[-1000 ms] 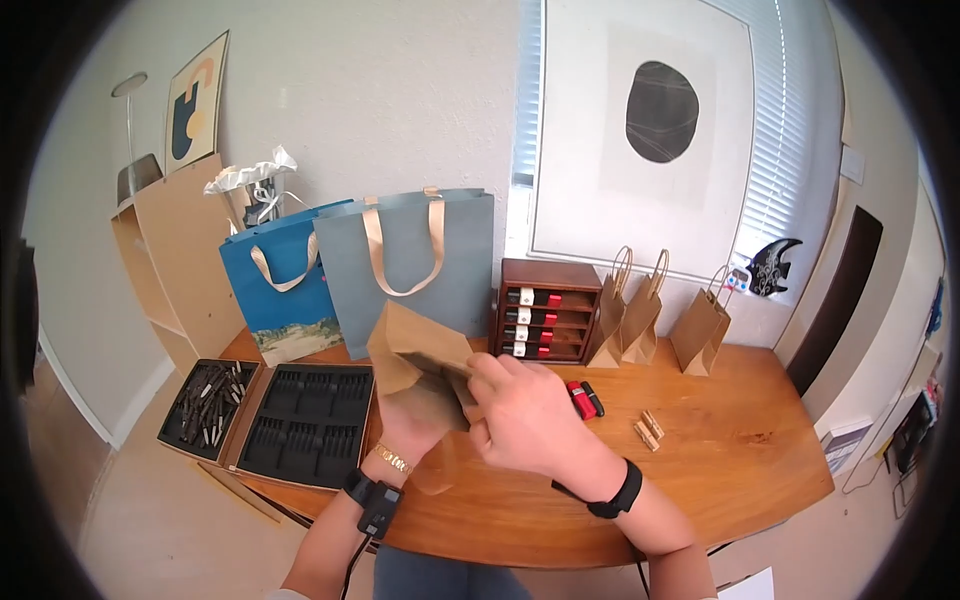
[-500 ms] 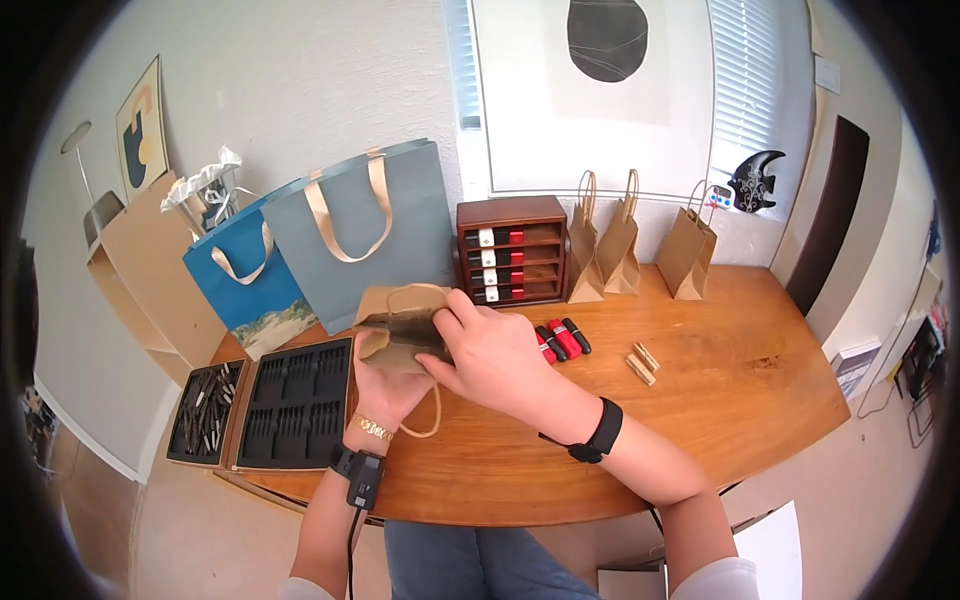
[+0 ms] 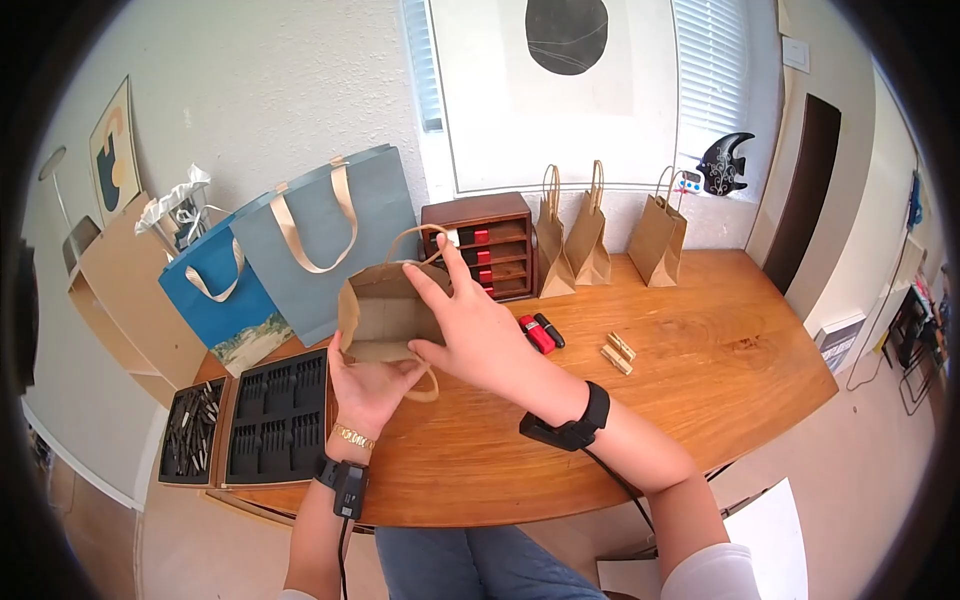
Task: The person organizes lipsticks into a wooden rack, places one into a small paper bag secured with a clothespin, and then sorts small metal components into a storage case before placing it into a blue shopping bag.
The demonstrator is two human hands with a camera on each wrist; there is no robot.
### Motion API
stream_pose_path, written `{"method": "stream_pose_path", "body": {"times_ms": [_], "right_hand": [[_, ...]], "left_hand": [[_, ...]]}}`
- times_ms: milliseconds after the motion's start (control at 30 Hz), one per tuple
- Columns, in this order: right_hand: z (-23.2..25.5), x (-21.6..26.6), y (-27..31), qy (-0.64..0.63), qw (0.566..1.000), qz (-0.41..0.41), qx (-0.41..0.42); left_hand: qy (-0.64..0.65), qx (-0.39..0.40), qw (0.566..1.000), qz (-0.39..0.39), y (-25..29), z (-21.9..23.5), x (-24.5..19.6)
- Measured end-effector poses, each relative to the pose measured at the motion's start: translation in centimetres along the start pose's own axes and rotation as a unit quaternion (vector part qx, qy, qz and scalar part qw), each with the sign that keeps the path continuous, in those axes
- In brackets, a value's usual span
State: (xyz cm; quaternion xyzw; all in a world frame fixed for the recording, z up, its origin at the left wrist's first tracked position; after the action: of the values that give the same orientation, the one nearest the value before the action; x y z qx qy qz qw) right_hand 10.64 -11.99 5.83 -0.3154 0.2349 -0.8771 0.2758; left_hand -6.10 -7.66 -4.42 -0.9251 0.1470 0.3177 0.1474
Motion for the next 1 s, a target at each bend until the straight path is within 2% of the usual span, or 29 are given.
{"method": "stream_pose_path", "body": {"times_ms": [67,133,167,200,267,300,367,400,467,500,600,733,800,933,1000], "right_hand": [[0.5,-0.8,-0.2,-0.017,0.999,0.024,-0.019],[1.5,-2.0,-0.7,-0.092,0.994,0.023,-0.056],[2.2,-2.5,-1.0,-0.087,0.992,0.028,-0.09],[2.8,-2.8,-1.1,-0.063,0.994,-0.02,-0.093],[3.5,-3.9,-1.1,0.019,0.996,-0.057,-0.062],[3.4,-4.5,-0.9,0.02,0.996,-0.057,-0.062],[1.8,-6.9,-0.5,0.201,0.967,-0.142,0.063],[1.5,-7.1,-0.4,0.2,0.968,-0.142,0.061],[-0.3,-7.8,0.0,0.245,0.932,-0.178,0.198],[-1.2,-8.6,0.1,0.258,0.915,-0.205,0.234],[-3.8,-11.7,0.6,0.291,0.914,-0.18,0.217],[-4.5,-11.8,0.8,0.331,0.906,-0.168,0.204],[-4.3,-11.2,0.9,0.316,0.901,-0.183,0.233],[-5.2,-12.6,1.0,0.327,0.896,-0.198,0.225],[-5.1,-12.1,1.0,0.304,0.887,-0.216,0.273]], "left_hand": [[0.105,-0.049,0.993,0.025,-0.1,1.3,0.4],[0.117,-0.077,0.99,0.019,-0.1,1.2,0.3],[0.127,-0.103,0.987,0.013,0.0,1.2,0.1],[0.128,-0.104,0.986,0.012,0.1,1.0,0.0],[0.128,-0.121,0.984,-0.001,0.3,0.7,-0.1],[0.129,-0.121,0.984,-0.001,0.3,0.9,-0.1],[0.096,-0.124,0.988,-0.021,0.1,1.4,-0.2],[0.094,-0.123,0.988,-0.021,0.1,1.4,-0.2],[0.111,-0.134,0.984,-0.023,0.0,1.7,-0.2],[0.108,-0.133,0.985,-0.024,0.0,1.8,-0.2],[0.134,-0.126,0.983,-0.022,0.0,2.1,-0.1],[0.145,-0.119,0.982,-0.018,-0.2,2.4,0.1],[0.148,-0.108,0.983,-0.022,-0.2,2.5,0.2],[0.151,-0.112,0.982,-0.02,-0.3,2.4,0.2],[0.15,-0.119,0.981,-0.016,-0.3,2.3,0.2]]}}
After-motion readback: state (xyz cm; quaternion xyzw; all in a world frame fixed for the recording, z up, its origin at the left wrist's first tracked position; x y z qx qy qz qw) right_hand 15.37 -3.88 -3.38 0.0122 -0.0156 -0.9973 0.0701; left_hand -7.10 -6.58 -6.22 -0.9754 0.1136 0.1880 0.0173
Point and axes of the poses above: each hand's wrist, its own y-axis away from the middle knuckle, its own z-axis out of the back of the hand, x = y × z, the point moved 4 cm from there along -y, towards the middle knuckle, and after that the axes turned 10 degrees about -y, right-handed, at the moved point
